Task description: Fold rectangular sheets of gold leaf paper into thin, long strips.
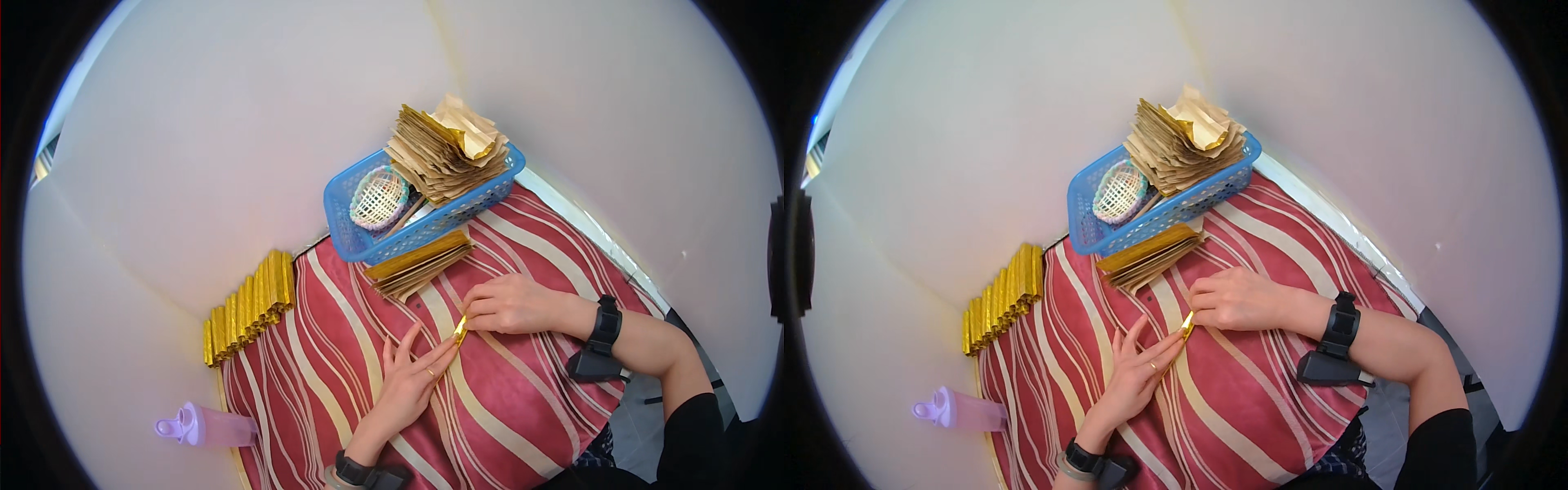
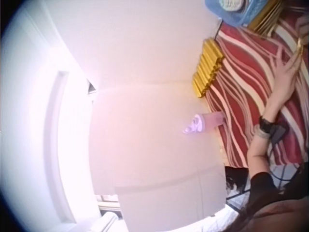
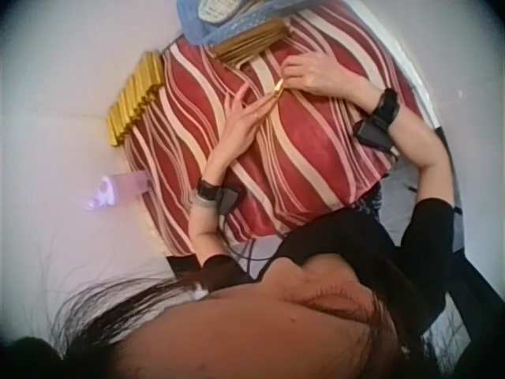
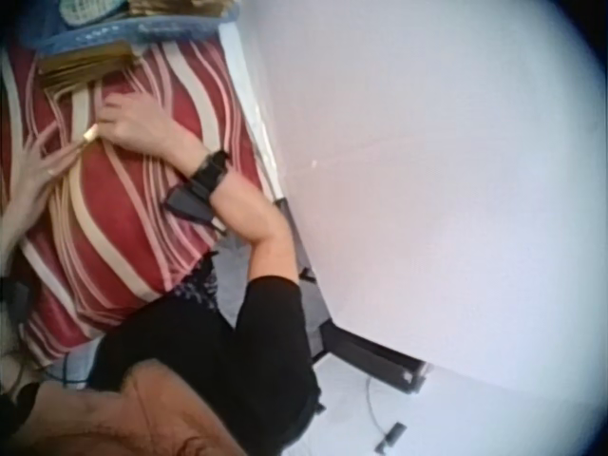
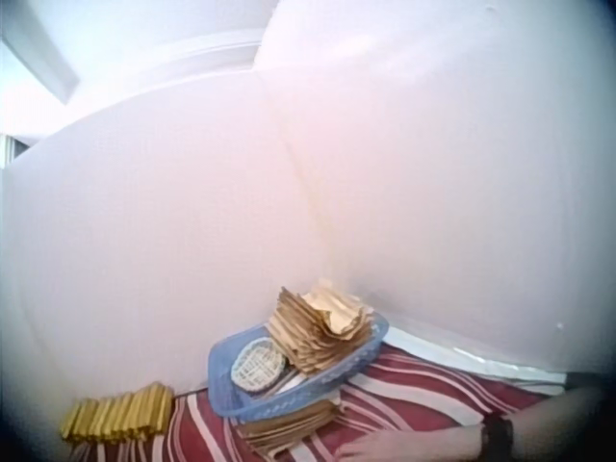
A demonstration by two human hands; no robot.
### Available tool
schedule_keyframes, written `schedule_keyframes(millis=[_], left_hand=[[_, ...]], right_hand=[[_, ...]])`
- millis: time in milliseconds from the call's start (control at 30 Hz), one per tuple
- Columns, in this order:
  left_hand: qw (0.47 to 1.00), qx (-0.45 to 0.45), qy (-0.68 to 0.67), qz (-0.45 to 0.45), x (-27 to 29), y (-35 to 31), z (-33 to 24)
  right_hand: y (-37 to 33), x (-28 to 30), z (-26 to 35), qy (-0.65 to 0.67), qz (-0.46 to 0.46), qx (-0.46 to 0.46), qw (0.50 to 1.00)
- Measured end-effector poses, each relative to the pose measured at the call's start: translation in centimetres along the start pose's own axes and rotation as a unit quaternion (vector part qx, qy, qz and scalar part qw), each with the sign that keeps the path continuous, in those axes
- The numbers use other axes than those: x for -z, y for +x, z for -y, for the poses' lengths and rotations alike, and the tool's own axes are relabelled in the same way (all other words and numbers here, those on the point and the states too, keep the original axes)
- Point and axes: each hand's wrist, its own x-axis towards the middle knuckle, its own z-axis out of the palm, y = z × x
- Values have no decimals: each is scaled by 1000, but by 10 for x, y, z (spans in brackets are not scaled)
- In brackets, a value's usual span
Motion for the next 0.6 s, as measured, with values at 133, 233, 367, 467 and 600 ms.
schedule_keyframes(millis=[133,233,367,467,600], left_hand=[[999,13,-25,25,1,0,-2],[998,31,-42,34,0,-1,-2],[999,29,-23,36,1,-2,-3],[999,32,-12,39,2,-2,-3],[998,34,-39,44,3,-3,-3]], right_hand=[[-4,1,1,26,14,-22,999],[-9,5,2,81,60,-68,993],[-7,8,12,122,113,-111,980],[-6,6,24,82,150,-109,979],[-8,9,23,93,181,-122,971]])
